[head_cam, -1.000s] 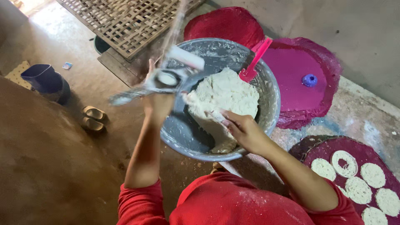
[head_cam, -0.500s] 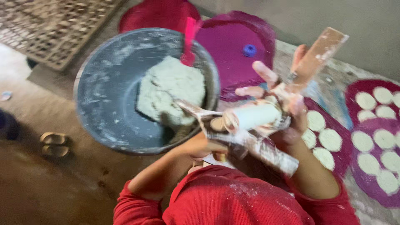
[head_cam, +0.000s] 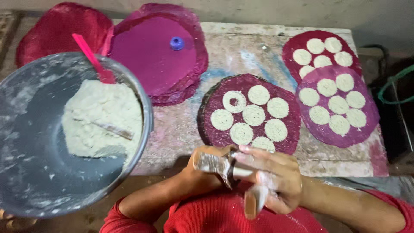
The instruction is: The person presses dough through a wooden hand press to form round crackers onto pink fabric-covered trays, refills the press with dough from a large basin, and moves filled trays onto woven drying racks. They also arrange the formed crackers on the trays.
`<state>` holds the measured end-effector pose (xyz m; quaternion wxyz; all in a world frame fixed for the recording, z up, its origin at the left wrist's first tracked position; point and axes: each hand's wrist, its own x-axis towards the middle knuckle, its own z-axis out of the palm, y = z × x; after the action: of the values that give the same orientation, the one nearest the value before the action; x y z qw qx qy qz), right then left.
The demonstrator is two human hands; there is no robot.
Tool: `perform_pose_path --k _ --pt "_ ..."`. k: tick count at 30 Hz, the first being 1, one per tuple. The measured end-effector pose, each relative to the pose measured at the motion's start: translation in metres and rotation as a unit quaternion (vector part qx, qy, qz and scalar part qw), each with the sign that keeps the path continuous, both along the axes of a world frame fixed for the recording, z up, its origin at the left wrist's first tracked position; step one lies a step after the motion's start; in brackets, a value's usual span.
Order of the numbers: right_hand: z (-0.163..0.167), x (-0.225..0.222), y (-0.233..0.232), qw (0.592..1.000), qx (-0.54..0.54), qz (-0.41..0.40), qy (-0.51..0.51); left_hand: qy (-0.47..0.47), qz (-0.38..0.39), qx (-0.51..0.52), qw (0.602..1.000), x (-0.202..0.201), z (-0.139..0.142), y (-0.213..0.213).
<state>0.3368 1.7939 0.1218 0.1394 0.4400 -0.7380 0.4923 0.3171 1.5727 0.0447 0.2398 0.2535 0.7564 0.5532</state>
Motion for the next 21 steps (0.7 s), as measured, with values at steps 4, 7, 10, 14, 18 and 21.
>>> perform_pose_path --k 4,7,10,14,18,21 --pt "0.008 -0.014 0.031 0.993 0.033 -0.112 0.030 0.033 -0.076 0.155 0.984 -0.044 0.004 0.015" --pt "-0.015 -0.052 0.091 0.892 0.064 0.142 -0.425 -0.024 -0.052 0.041 0.998 -0.081 0.021 0.020" --pt "-0.075 -0.061 0.163 0.789 0.130 0.155 -0.580 -0.046 -0.118 0.101 0.987 -0.124 0.039 0.024" --pt "-0.168 -0.041 0.234 0.669 0.074 0.029 -0.739 -0.175 -0.224 0.589 0.756 -0.185 0.038 0.031" --pt "-0.199 -0.042 0.270 0.610 0.049 -0.012 -0.791 -0.240 -0.207 0.659 0.682 -0.212 -0.002 0.066" --pt "-0.174 -0.081 0.274 0.619 0.255 -0.125 -0.733 -0.222 -0.209 0.667 0.680 -0.253 -0.032 0.087"
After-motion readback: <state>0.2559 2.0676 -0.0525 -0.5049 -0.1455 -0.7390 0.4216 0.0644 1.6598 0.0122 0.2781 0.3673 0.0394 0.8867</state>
